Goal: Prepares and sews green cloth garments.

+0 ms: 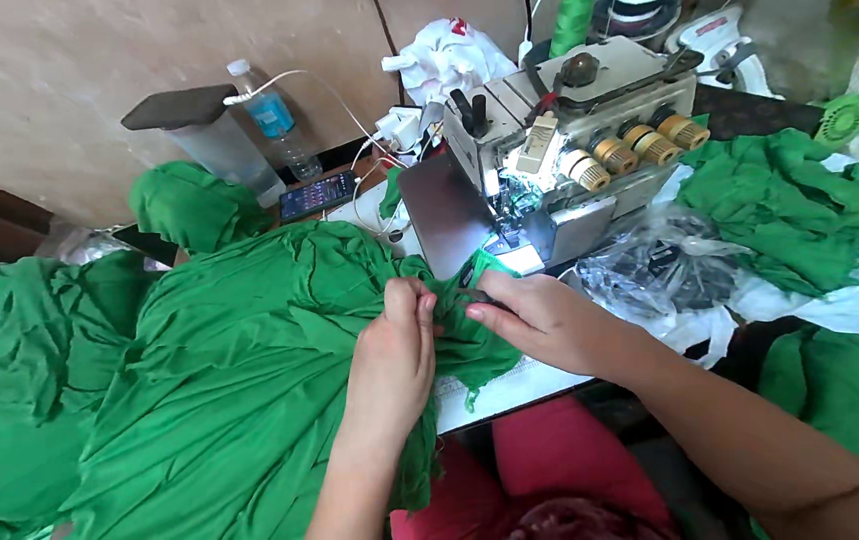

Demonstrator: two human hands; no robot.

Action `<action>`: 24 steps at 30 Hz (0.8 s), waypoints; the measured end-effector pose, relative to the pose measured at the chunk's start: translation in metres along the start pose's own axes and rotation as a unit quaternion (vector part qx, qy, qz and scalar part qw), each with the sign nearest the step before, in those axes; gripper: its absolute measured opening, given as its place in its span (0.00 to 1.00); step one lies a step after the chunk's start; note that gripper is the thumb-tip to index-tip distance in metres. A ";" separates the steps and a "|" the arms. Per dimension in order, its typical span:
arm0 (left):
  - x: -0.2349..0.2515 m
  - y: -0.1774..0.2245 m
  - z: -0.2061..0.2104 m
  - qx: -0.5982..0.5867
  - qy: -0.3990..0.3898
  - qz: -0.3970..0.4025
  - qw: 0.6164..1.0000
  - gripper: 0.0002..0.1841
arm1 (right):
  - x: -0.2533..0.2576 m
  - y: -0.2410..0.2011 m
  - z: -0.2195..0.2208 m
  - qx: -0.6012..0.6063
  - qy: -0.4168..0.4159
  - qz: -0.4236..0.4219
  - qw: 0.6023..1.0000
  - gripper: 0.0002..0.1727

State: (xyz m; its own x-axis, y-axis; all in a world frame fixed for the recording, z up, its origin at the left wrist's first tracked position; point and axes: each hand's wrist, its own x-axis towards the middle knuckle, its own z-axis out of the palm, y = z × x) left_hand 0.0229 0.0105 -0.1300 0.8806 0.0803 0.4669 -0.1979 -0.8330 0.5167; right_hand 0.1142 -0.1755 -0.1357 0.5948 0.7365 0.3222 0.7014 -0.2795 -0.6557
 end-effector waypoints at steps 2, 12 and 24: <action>0.000 0.002 0.001 0.013 -0.003 0.009 1.000 0.17 | 0.001 -0.002 0.000 -0.004 -0.003 0.000 1.000 0.22; -0.002 0.008 -0.001 0.003 -0.007 0.018 1.000 0.18 | 0.000 0.001 0.001 -0.036 -0.002 -0.015 0.999 0.22; 0.001 0.016 -0.005 -0.047 0.001 0.028 0.999 0.18 | 0.026 0.023 -0.039 -0.381 -0.012 0.004 0.925 0.18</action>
State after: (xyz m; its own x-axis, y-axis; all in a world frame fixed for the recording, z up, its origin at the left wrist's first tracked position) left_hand 0.0182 0.0001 -0.1173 0.8663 0.0367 0.4981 -0.2856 -0.7817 0.5544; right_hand 0.1613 -0.1870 -0.1159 0.5988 0.7433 0.2982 0.7757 -0.6310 0.0153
